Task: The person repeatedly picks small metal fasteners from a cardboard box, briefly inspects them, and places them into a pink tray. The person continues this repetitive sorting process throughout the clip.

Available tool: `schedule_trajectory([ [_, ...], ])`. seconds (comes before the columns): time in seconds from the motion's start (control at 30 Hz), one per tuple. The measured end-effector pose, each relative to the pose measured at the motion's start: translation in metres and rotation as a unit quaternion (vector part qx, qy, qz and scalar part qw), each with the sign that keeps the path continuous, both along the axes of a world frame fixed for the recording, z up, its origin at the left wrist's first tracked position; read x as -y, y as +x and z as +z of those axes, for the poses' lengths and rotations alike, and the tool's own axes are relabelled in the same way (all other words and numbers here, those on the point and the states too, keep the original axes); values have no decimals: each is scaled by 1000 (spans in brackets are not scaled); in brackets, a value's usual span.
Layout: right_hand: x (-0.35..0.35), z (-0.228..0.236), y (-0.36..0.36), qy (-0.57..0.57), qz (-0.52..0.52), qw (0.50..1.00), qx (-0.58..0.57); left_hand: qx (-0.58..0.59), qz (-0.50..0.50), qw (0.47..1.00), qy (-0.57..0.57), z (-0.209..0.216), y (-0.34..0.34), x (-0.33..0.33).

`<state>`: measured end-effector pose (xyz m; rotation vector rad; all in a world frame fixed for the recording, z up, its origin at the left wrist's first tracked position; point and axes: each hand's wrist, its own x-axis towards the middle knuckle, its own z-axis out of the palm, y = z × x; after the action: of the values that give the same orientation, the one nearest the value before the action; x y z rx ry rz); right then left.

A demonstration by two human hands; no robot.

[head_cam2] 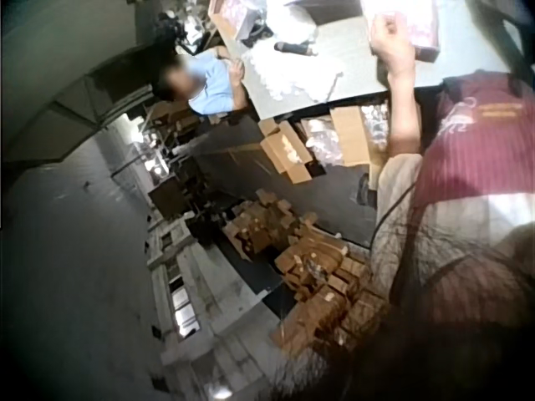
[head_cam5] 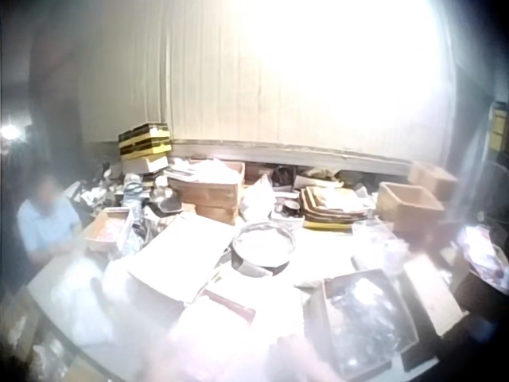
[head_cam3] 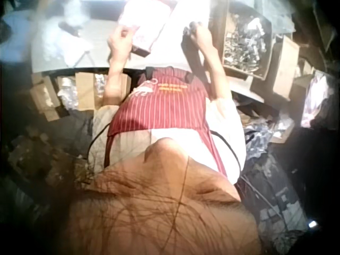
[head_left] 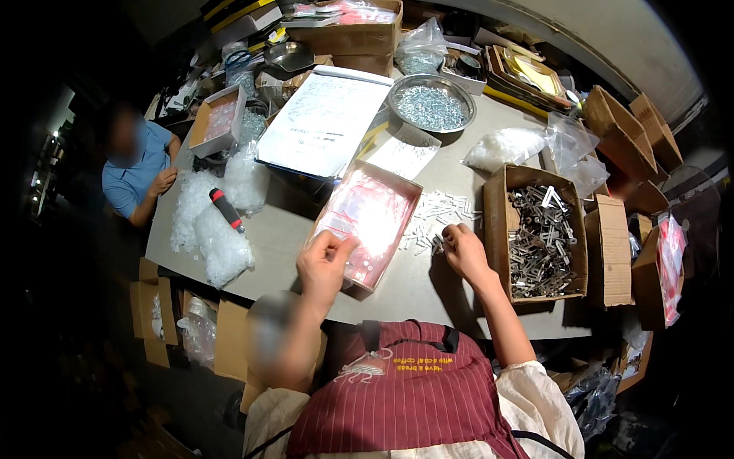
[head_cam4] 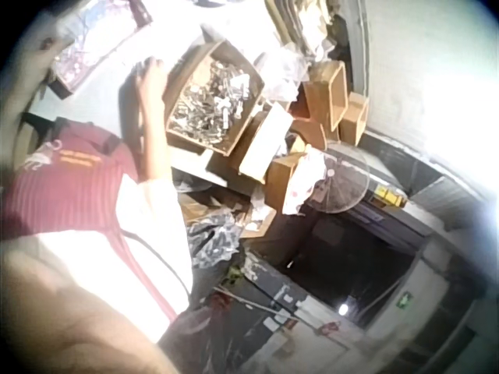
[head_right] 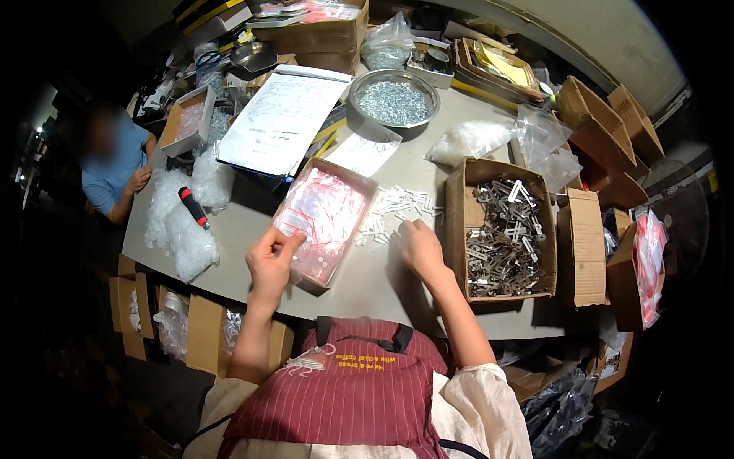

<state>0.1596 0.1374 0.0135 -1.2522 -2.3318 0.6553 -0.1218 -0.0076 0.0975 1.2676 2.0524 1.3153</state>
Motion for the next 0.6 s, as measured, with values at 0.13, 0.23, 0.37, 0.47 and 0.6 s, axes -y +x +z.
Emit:
schedule_trajectory([
  [0.13, 8, -12, 3, 112, 62, 991, 51, -5, -111, 988, 106, 9, 31, -5],
  [0.23, 16, -24, 8, 128, 54, 987, 84, -62, -209, 966, 141, -1, 50, -4],
  [0.37, 33, -22, 17, 81, 14, 988, 128, -114, -199, 969, 91, -9, 78, 4],
  [0.47, 37, -12, 19, 57, -4, 992, 109, -145, -197, 965, 95, -16, 88, 4],
  [0.6, 27, 1, 5, 15, -47, 998, 38, -151, -201, 962, 103, -30, 98, 1],
])
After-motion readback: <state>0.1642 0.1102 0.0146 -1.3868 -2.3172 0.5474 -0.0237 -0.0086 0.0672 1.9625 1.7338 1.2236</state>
